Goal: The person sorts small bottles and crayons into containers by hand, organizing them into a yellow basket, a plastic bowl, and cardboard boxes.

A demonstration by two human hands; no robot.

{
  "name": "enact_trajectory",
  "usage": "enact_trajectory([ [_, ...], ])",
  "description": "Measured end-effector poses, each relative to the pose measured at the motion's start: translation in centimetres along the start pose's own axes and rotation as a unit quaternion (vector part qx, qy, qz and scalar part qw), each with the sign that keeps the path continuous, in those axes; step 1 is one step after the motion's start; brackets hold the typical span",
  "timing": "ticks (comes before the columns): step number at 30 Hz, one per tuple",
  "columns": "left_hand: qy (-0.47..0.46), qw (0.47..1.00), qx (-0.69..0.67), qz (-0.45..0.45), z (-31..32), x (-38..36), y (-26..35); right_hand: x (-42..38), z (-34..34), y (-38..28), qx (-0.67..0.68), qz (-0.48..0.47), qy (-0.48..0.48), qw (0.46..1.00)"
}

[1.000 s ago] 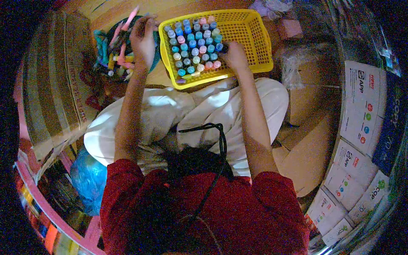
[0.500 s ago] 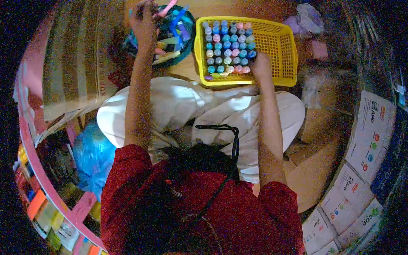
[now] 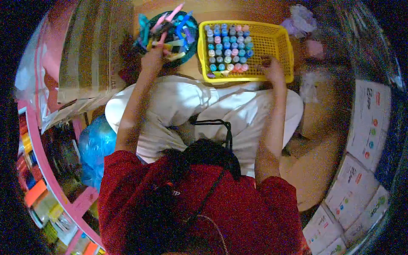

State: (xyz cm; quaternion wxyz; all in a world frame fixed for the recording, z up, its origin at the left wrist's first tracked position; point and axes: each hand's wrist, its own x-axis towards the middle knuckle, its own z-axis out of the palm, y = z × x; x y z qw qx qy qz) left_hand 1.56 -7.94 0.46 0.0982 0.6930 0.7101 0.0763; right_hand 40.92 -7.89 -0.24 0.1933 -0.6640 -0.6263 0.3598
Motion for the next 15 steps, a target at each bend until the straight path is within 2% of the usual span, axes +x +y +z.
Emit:
enact_trajectory([
  [1, 0.032, 0.999, -0.014, 0.014, 0.1, 0.0, 0.0, -0.6, -0.6, -0.3, -0.008, -0.004, 0.018, 1.0],
  [6, 0.01, 0.997, 0.07, 0.03, 1.6, 0.2, -0.5, -3.8, -1.6, -1.3, 0.098, -0.023, 0.084, 0.991],
  [9, 0.006, 0.999, -0.033, 0.04, 4.0, 0.7, -2.7, -5.0, -1.9, -1.6, 0.102, -0.027, 0.102, 0.989],
  [11, 0.0, 0.986, -0.133, 0.096, 4.8, 1.0, -4.2, -5.6, -1.6, -1.6, 0.128, -0.034, 0.115, 0.984],
  [13, 0.017, 0.978, -0.163, 0.131, 3.3, 0.3, -3.8, -6.5, -1.6, -2.4, 0.135, -0.057, 0.13, 0.981],
  [15, 0.036, 0.975, -0.178, 0.127, 1.4, -1.0, -2.9, -7.5, -1.5, -3.2, 0.127, -0.072, 0.137, 0.98],
])
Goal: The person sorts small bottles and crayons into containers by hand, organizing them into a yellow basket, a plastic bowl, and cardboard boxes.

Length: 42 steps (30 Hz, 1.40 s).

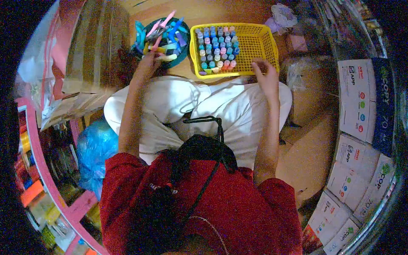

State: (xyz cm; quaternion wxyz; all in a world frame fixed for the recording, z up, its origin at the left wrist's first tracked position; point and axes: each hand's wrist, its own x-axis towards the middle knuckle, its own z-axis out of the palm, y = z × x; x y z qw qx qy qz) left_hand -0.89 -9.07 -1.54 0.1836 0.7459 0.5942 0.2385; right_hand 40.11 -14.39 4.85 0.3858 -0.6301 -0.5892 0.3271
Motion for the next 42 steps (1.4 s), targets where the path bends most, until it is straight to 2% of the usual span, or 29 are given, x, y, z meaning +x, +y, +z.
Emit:
enact_trajectory([
  [2, 0.02, 0.999, -0.031, -0.025, -3.5, -0.8, 4.6, -0.7, 0.0, -1.1, -0.02, -0.01, 0.003, 1.0],
  [5, 0.058, 0.982, -0.18, -0.014, -5.7, -2.3, 9.8, -2.4, 1.0, -4.6, 0.041, -0.012, -0.01, 0.999],
  [6, 0.031, 0.981, -0.192, 0.011, -6.1, -2.8, 11.6, -2.8, 1.4, -5.4, 0.021, -0.014, -0.038, 0.999],
  [8, -0.023, 0.974, -0.216, 0.059, -5.9, -3.5, 15.1, -3.8, 2.8, -7.6, 0.009, -0.107, -0.078, 0.991],
  [9, -0.03, 0.961, -0.247, 0.119, -5.0, -3.7, 16.6, -4.3, 3.2, -8.3, 0.003, -0.155, -0.098, 0.983],
  [10, -0.053, 0.955, -0.253, 0.143, -4.4, -3.9, 18.0, -4.6, 3.3, -8.6, -0.016, -0.172, -0.125, 0.977],
  [12, -0.095, 0.934, -0.311, 0.146, -3.1, -3.8, 20.1, -5.0, 3.4, -8.8, -0.055, -0.206, -0.18, 0.96],
  [13, -0.099, 0.93, -0.32, 0.154, -2.1, -3.8, 20.6, -5.0, 3.2, -8.4, -0.057, -0.149, -0.19, 0.969],
  [15, -0.077, 0.93, -0.303, 0.192, -0.4, -3.0, 20.8, -4.7, 2.2, -6.9, -0.063, -0.035, -0.208, 0.976],
  [19, -0.016, 0.928, -0.276, 0.251, 2.2, -1.5, 20.0, -3.2, 0.7, -6.3, -0.131, -0.128, -0.191, 0.964],
  [20, -0.017, 0.93, -0.271, 0.249, 2.4, -1.4, 19.9, -3.0, 0.7, -6.2, -0.16, -0.184, -0.166, 0.956],
  [23, -0.014, 0.935, -0.255, 0.246, 2.7, -1.2, 19.6, -2.3, 0.6, -6.3, -0.147, -0.18, -0.227, 0.946],
  [26, 0.023, 0.947, -0.222, 0.233, 3.4, -0.8, 18.8, -1.3, 0.0, -6.4, -0.135, -0.101, -0.246, 0.954],
  [29, 0.078, 0.968, -0.149, 0.184, 4.4, 0.2, 16.7, 0.2, -0.8, -3.5, -0.152, -0.125, -0.124, 0.973],
  [30, 0.077, 0.972, -0.12, 0.184, 4.6, 0.1, 15.8, 0.7, -0.8, -1.9, -0.124, -0.09, -0.094, 0.984],
  [33, 0.083, 0.981, -0.064, 0.163, 4.8, -0.2, 14.8, 2.5, 0.4, 1.9, -0.179, -0.025, -0.062, 0.982],
  [37, 0.09, 0.983, -0.056, 0.15, 5.1, -0.3, 14.5, 4.0, 3.2, 0.9, -0.335, 0.002, -0.079, 0.939],
  [40, 0.091, 0.984, -0.056, 0.146, 5.2, -0.2, 14.2, 5.6, 5.8, 8.2, -0.344, -0.092, -0.005, 0.934],
  [42, 0.108, 0.981, -0.053, 0.15, 5.4, -0.2, 14.0, 5.9, 6.3, 8.0, -0.314, -0.041, -0.042, 0.948],
])
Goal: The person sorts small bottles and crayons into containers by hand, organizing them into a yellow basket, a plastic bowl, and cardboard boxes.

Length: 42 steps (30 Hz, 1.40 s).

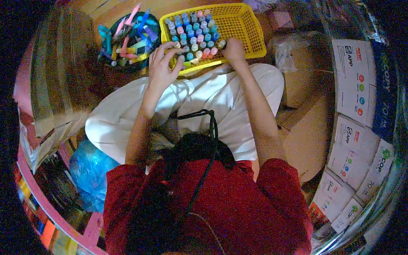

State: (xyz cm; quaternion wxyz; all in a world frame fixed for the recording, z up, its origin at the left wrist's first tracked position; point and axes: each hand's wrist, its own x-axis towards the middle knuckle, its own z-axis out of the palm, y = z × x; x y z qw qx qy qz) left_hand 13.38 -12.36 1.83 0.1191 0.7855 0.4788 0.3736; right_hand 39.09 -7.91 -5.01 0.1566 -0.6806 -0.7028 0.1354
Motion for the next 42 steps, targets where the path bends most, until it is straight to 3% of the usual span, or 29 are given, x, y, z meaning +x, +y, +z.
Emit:
enact_trajectory([
  [10, 0.007, 1.0, 0.002, -0.009, -0.2, 0.2, -0.3, 0.4, -1.4, -1.6, 0.082, 0.004, -0.068, 0.994],
  [22, 0.029, 0.999, -0.001, -0.017, -0.1, 0.2, -0.6, 0.7, -1.4, -1.8, 0.081, -0.02, -0.073, 0.994],
  [25, 0.052, 0.998, 0.017, -0.037, -0.7, 0.3, -1.3, 0.3, -2.1, -2.8, 0.101, 0.016, -0.07, 0.992],
  [29, 0.029, 0.977, 0.2, -0.069, -3.9, 1.0, -4.6, 1.2, 1.8, 1.6, 0.053, 0.002, -0.065, 0.996],
  [30, -0.019, 0.971, 0.219, -0.097, -5.0, 1.3, -5.7, 0.5, -1.3, -1.2, 0.077, 0.002, -0.089, 0.993],
  [33, -0.097, 0.952, 0.251, -0.148, -6.3, 0.2, -10.4, 0.2, -1.5, -0.1, 0.147, 0.054, -0.118, 0.981],
  [34, -0.176, 0.925, 0.286, -0.177, -6.8, 0.6, -10.8, -0.1, -1.2, 0.4, 0.142, 0.033, -0.094, 0.985],
  [38, -0.2, 0.899, 0.368, -0.128, -5.4, 0.4, -13.4, -1.5, -4.1, 0.1, 0.162, 0.053, -0.076, 0.982],
  [41, -0.196, 0.921, 0.334, -0.03, -6.7, 0.5, -12.6, -2.9, -5.6, -0.7, 0.238, 0.071, -0.011, 0.969],
  [42, -0.166, 0.944, 0.258, -0.117, -6.7, 0.6, -12.1, -3.5, -5.7, -0.8, 0.262, 0.073, 0.027, 0.962],
])
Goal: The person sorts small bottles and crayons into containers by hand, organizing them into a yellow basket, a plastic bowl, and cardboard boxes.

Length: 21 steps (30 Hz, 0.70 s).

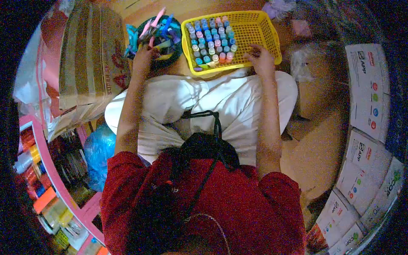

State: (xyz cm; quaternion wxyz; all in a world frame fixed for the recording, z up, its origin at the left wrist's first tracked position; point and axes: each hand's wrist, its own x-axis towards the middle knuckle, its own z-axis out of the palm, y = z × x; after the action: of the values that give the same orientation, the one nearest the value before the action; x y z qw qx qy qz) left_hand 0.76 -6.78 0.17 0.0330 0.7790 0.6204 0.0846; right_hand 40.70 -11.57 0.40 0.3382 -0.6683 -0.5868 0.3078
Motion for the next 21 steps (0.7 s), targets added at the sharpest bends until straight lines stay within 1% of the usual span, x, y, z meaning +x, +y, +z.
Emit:
enact_trajectory([
  [1, 0.0, 0.993, -0.097, -0.075, -0.3, -0.1, 0.4, -0.5, -0.1, -0.2, 0.028, -0.008, 0.035, 0.999],
  [2, -0.002, 0.97, -0.193, -0.148, -0.5, -0.3, 0.8, -1.3, -0.4, -0.4, 0.045, -0.003, 0.053, 0.998],
  [3, 0.061, 0.979, -0.169, -0.1, -1.2, -0.5, 1.4, -2.7, -0.9, -2.0, 0.064, 0.001, 0.072, 0.995],
  [5, 0.183, 0.976, -0.119, -0.007, -3.2, -1.7, 2.6, -5.0, -1.2, -3.7, 0.096, 0.001, 0.094, 0.991],
  [6, 0.219, 0.966, -0.133, -0.037, -4.3, -2.0, 3.9, -5.8, -1.3, -4.0, 0.11, -0.006, 0.098, 0.989],
  [7, 0.239, 0.959, -0.153, -0.012, -5.8, -2.5, 5.7, -6.8, -1.2, -4.4, 0.125, -0.011, 0.102, 0.987],
  [8, 0.259, 0.95, -0.173, 0.013, -7.3, -3.0, 7.5, -7.6, -1.2, -5.4, 0.146, 0.0, 0.084, 0.986],
  [9, 0.279, 0.94, -0.193, 0.038, -8.2, -3.6, 9.2, -8.1, -1.2, -6.5, 0.142, -0.025, 0.059, 0.988],
  [11, 0.175, 0.931, -0.32, 0.027, -8.3, -5.0, 12.3, -8.7, -1.3, -8.5, 0.134, -0.074, 0.007, 0.988],
  [13, 0.111, 0.902, -0.409, 0.085, -9.1, -5.9, 15.7, -9.1, -1.1, -10.1, 0.101, -0.116, -0.056, 0.986],
  [15, 0.073, 0.899, -0.414, 0.121, -9.1, -5.9, 18.1, -9.3, -1.1, -11.3, 0.043, -0.165, -0.103, 0.98],
  [16, 0.053, 0.897, -0.416, 0.139, -8.9, -5.9, 18.9, -9.1, -0.6, -10.2, 0.036, -0.227, -0.112, 0.967],
  [19, 0.023, 0.871, -0.47, 0.142, -7.0, -5.7, 19.6, -8.8, -1.3, -10.2, 0.002, -0.11, -0.158, 0.981],
  [20, 0.032, 0.856, -0.489, 0.166, -6.7, -5.3, 19.7, -8.6, -1.4, -9.6, 0.004, -0.121, -0.13, 0.984],
  [21, 0.047, 0.864, -0.474, 0.163, -6.3, -5.0, 19.6, -7.9, -1.5, -8.5, 0.006, -0.133, -0.103, 0.986],
])
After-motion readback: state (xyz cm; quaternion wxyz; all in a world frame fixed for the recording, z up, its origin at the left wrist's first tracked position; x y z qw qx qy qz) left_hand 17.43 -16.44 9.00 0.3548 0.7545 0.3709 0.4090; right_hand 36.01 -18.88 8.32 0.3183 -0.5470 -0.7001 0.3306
